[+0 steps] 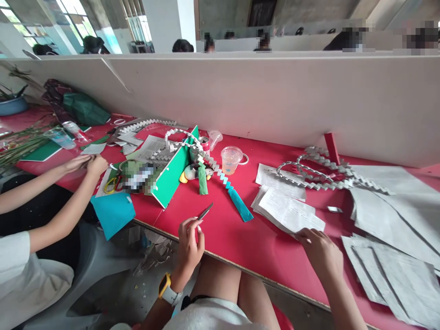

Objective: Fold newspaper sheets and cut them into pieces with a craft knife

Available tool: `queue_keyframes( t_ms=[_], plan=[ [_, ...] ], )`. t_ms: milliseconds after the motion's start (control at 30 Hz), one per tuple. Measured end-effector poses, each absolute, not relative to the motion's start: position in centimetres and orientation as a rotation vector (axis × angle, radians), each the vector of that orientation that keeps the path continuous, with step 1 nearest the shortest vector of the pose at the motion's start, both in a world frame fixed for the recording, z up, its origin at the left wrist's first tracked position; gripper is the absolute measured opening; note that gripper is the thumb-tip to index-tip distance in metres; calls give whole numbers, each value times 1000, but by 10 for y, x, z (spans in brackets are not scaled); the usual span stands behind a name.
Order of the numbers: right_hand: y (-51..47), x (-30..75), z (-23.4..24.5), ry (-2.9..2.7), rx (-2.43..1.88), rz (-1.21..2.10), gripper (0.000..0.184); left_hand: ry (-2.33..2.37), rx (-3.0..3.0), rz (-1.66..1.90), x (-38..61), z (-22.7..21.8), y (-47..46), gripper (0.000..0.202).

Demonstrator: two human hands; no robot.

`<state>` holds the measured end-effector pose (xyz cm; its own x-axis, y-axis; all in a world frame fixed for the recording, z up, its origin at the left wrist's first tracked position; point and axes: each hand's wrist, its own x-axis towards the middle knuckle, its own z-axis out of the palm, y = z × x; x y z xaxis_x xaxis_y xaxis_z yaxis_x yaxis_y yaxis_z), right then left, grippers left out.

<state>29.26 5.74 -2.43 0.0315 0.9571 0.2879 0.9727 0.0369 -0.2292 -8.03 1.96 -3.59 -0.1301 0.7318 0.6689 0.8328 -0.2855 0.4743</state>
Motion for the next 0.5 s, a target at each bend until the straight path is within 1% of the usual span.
queue_keyframes(
  t_ms=[133,200,267,333,400,500],
  plan=[
    [67,307,-32,-1791,-1934,152,41,-1860,-2056,-1301,-78,-34,27,26],
    [69,312,-31,-1747,-1876,199,42,-1900,-2076,-1259,-75,-35,28,27],
    [66,310,-23,-1745,-1808,67,38,-1907,-2095,-1260,-70,-36,27,28],
    [59,300,-10,-1784,-1726,-206,32,-1866,-2132,-1290,-63,-34,24,31],
    [47,284,1,-1907,-1594,-429,25,-1785,-2197,-1309,-53,-31,22,40],
    [26,257,2,-2176,-1328,-476,24,-1668,-2327,-1294,-35,-27,21,60]
  ],
)
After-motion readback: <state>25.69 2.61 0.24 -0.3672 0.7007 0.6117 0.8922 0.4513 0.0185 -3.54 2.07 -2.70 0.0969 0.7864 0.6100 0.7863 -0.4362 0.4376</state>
